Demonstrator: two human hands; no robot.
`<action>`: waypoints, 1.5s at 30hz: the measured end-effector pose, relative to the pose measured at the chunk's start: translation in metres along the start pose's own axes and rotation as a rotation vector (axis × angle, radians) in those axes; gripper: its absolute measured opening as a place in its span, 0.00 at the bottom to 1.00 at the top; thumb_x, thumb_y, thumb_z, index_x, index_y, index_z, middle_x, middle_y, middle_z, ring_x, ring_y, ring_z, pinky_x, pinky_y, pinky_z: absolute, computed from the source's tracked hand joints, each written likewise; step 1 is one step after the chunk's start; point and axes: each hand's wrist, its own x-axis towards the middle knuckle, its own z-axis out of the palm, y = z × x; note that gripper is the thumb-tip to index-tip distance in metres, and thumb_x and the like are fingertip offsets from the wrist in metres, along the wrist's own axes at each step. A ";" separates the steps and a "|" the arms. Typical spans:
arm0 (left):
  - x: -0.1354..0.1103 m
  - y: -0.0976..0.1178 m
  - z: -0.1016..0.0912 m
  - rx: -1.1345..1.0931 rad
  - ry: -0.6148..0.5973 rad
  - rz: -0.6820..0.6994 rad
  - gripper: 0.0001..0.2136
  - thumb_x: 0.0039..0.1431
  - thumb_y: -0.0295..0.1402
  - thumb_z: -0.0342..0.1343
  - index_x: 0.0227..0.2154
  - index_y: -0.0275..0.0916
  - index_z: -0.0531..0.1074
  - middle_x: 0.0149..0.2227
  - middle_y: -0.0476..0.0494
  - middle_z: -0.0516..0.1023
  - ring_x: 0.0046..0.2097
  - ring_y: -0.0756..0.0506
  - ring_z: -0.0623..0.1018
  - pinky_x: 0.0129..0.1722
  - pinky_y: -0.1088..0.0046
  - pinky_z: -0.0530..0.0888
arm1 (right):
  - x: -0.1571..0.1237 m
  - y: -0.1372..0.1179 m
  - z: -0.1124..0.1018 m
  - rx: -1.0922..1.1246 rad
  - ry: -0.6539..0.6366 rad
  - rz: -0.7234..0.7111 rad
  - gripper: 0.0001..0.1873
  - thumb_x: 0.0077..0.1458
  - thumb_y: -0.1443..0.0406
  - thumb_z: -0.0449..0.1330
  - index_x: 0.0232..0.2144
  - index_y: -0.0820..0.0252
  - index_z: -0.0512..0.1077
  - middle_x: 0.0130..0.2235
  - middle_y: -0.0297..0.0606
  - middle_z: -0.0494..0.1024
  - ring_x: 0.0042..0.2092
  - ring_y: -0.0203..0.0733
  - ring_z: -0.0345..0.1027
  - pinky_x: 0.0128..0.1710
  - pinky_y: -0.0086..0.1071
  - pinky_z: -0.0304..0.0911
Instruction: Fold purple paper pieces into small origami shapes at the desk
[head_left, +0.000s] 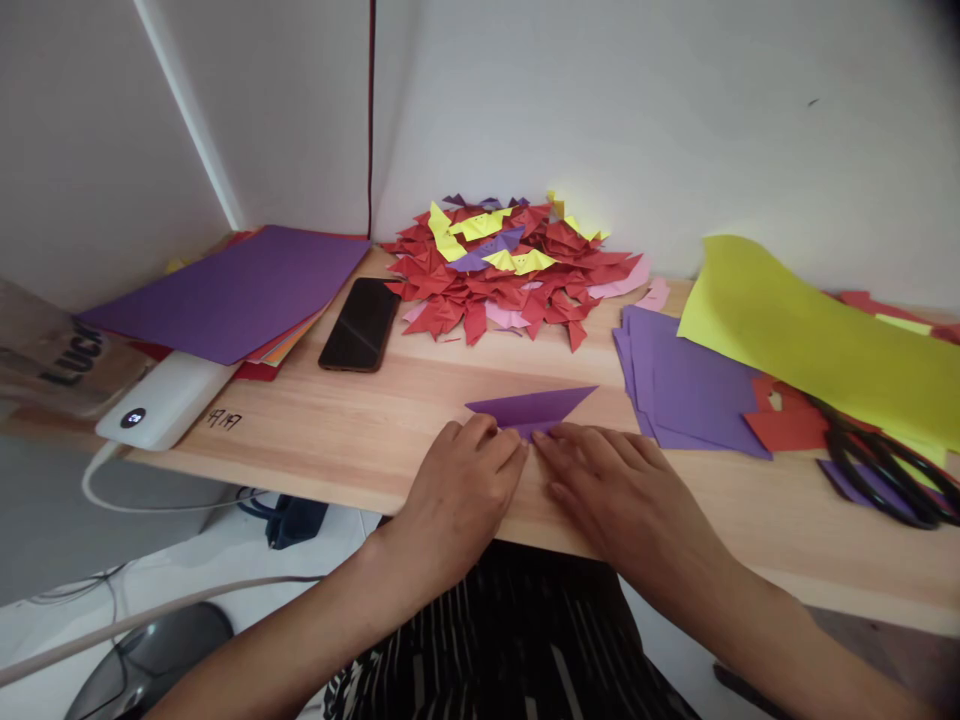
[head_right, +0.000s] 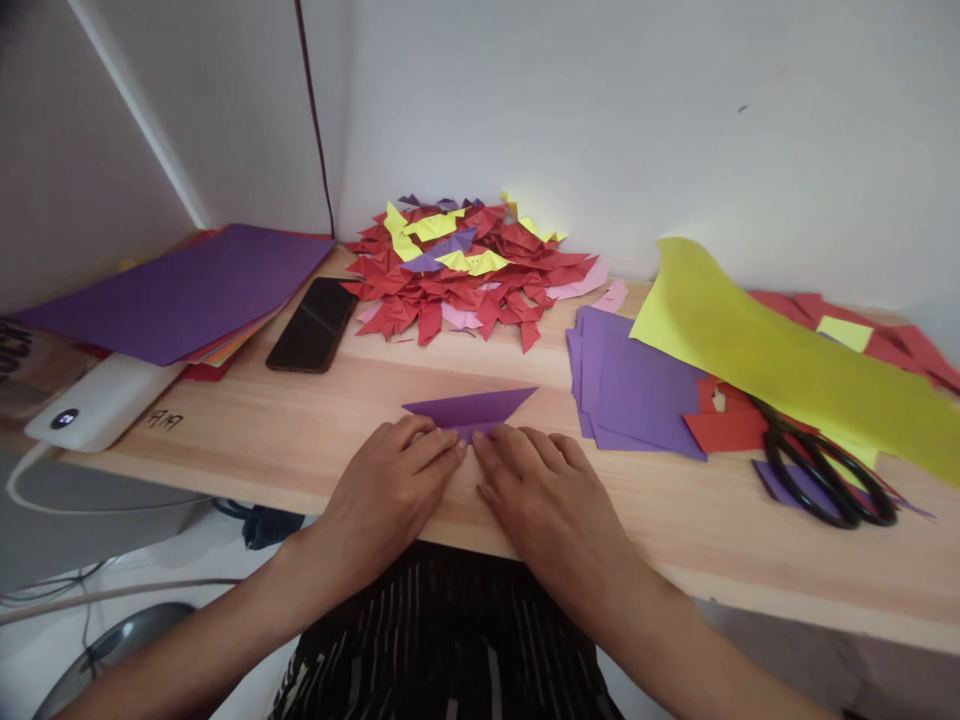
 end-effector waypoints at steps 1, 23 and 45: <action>0.001 0.001 0.000 -0.003 -0.008 -0.003 0.11 0.63 0.26 0.50 0.47 0.33 0.70 0.43 0.39 0.75 0.46 0.41 0.69 0.42 0.62 0.71 | 0.001 -0.001 0.000 -0.005 -0.007 0.005 0.19 0.62 0.66 0.54 0.53 0.64 0.70 0.48 0.49 0.76 0.46 0.51 0.68 0.44 0.43 0.60; 0.002 -0.005 0.000 -0.059 0.078 -0.010 0.13 0.63 0.27 0.51 0.49 0.36 0.73 0.52 0.41 0.76 0.55 0.40 0.72 0.57 0.51 0.66 | 0.005 -0.005 -0.005 -0.103 -0.044 0.018 0.21 0.60 0.65 0.55 0.54 0.67 0.69 0.49 0.53 0.75 0.44 0.53 0.69 0.42 0.45 0.61; -0.003 -0.007 0.000 -0.035 0.036 0.006 0.15 0.64 0.28 0.50 0.52 0.38 0.70 0.57 0.44 0.73 0.58 0.41 0.70 0.61 0.52 0.59 | 0.000 -0.007 -0.008 -0.097 -0.038 0.050 0.24 0.58 0.62 0.59 0.56 0.61 0.69 0.51 0.52 0.75 0.47 0.55 0.69 0.44 0.45 0.62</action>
